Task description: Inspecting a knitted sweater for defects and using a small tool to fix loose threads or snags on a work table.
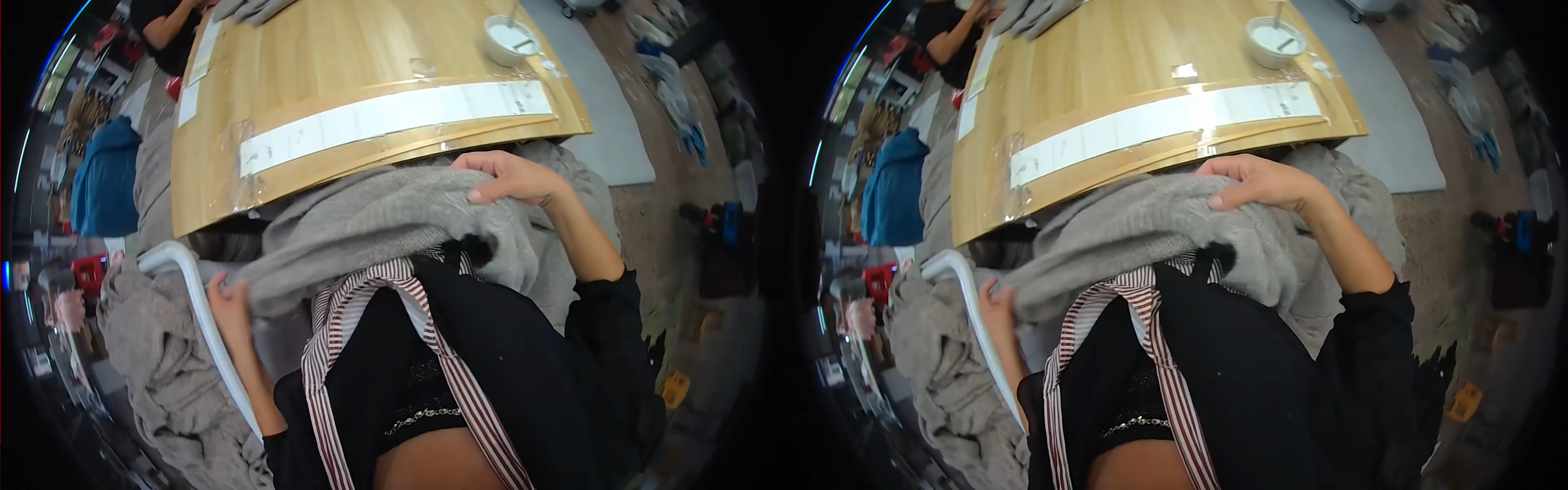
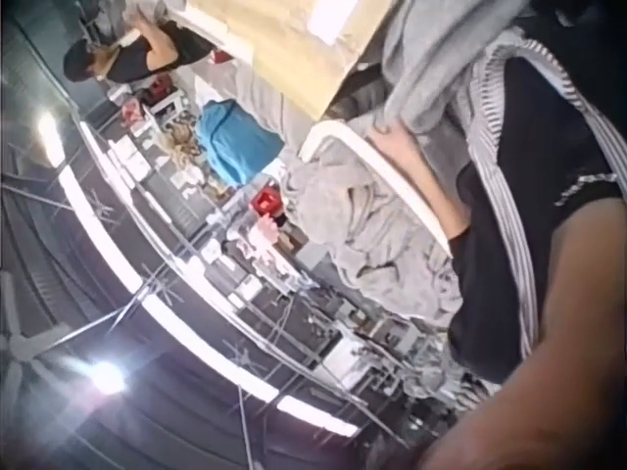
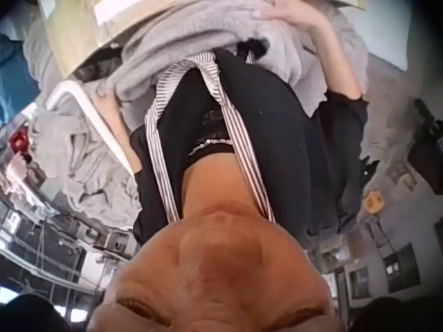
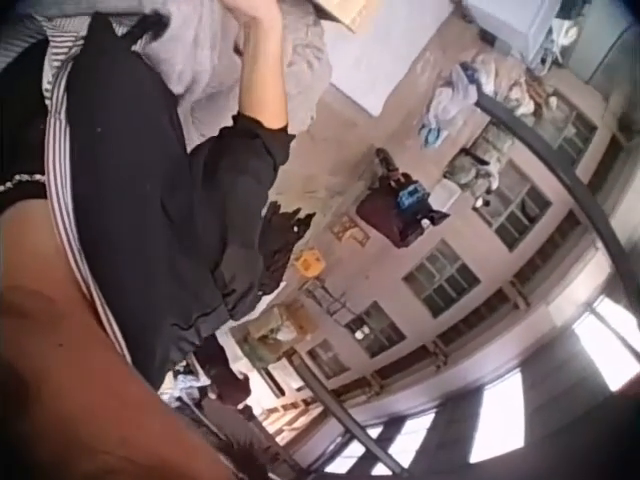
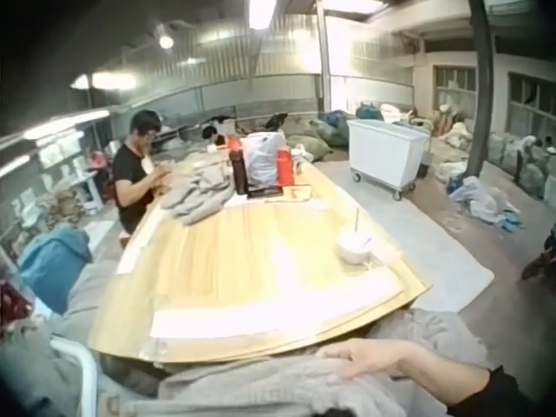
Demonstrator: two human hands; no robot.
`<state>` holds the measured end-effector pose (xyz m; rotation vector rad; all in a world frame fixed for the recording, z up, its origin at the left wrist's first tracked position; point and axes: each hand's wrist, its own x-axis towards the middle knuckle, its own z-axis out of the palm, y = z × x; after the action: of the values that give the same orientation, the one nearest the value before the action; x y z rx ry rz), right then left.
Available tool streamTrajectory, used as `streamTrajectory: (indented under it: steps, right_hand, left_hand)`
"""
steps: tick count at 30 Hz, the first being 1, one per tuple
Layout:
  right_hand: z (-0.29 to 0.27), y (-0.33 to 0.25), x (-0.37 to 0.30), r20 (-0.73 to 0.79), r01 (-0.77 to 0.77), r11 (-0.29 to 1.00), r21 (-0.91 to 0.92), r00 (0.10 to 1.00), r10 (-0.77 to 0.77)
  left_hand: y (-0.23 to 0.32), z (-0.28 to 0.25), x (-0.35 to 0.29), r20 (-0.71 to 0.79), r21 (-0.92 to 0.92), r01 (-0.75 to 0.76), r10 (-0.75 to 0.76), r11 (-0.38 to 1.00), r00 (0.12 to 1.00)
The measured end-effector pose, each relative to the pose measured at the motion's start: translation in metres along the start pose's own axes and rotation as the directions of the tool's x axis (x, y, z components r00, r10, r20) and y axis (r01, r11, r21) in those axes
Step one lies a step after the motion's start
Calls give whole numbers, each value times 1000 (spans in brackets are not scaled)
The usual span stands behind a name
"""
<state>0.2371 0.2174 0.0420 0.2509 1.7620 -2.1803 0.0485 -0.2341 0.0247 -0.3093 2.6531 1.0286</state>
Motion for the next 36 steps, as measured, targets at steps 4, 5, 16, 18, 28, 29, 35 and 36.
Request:
streamTrajectory:
  steps: [4, 5, 16, 18, 28, 29, 35, 36]
  right_hand:
    - [18, 31, 75, 58, -119, 872, 476, 993, 104]
    - [23, 37, 87, 55, -139, 877, 460, 990, 128]
    - [70, -27, 65, -523, 282, 837, -469, 674, -521]
    - [95, -27, 62, -356, 237, 706, -668, 730, -583]
    - [-53, -17, -55, -581, -165, 953, -255, 814, -15]
    - [-70, -18, -63, -572, -50, 976, -214, 816, -84]
    - [-132, 20, 29, -588, 93, 995, -46, 802, -102]
    - [-138, 25, 43, -660, 55, 998, -41, 748, -68]
  left_hand:
    - [18, 66, -25, 125, -98, -723, 729, 684, 673]
    - [37, 80, -34, 97, -229, -778, 809, 585, 580]
    - [149, 121, -17, 550, -635, -200, 618, 747, 561]
    - [162, 116, -14, 691, -649, 41, 566, 760, 449]
    - [156, 2, 76, 350, -900, 134, 501, 416, 792]
    - [144, 12, 85, 387, -858, 130, 459, 497, 800]
    - [88, 97, 123, 293, -799, 26, 351, 601, 890]
    - [87, 104, 129, 268, -809, 21, 337, 588, 902]
